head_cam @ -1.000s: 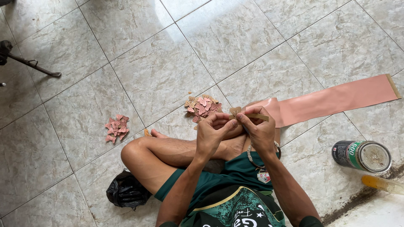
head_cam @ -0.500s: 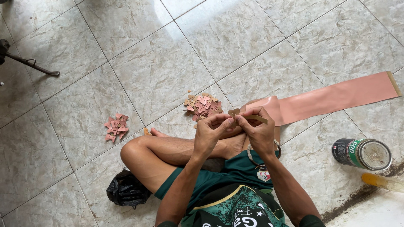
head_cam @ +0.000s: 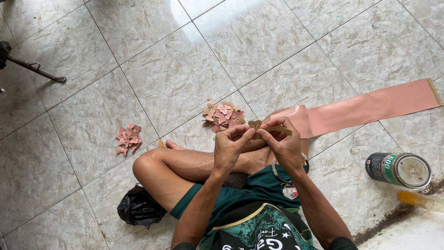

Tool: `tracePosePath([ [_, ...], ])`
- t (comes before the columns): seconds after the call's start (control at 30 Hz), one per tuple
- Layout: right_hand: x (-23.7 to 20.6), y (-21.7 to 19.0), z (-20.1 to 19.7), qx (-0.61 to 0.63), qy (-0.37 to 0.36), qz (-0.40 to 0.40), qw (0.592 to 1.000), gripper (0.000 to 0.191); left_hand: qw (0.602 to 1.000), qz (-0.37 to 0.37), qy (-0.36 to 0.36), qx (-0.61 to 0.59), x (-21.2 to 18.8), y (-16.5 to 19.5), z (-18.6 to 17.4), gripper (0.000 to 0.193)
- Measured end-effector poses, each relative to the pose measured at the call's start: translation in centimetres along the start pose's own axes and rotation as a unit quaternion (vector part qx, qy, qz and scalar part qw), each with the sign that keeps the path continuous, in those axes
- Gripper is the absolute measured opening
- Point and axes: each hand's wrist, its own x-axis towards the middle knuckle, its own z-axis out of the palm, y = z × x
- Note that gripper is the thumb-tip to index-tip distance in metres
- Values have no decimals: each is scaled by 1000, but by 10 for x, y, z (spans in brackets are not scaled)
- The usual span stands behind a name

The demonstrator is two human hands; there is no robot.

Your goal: The person sits on the floor and cuts small decorative flower shapes from a long strip of pink leather-like material using scissors. They fold and pinch each cut shape by hand, place finished shapes on the floor, and gather scattered shapes into piles while continuing to cut more from the strip.

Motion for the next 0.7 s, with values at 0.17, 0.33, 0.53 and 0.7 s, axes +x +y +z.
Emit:
tracePosePath([
  [0.17,5,6,-5,38,-13,-3,999,23,998,-54,-3,-30,1,1,0,30],
  [0.33,5,13,-11,-23,-12,1,1000,23,998,-49,-26,-31,3,-7,-3,31],
  [0.53,6,19,-15,17,-25,10,999,27,991,-62,-45,-111,4,-15,-4,28],
  [0.7,4,21,-17,22,-36,5,999,28,998,-36,-59,-14,0,-10,-7,25],
])
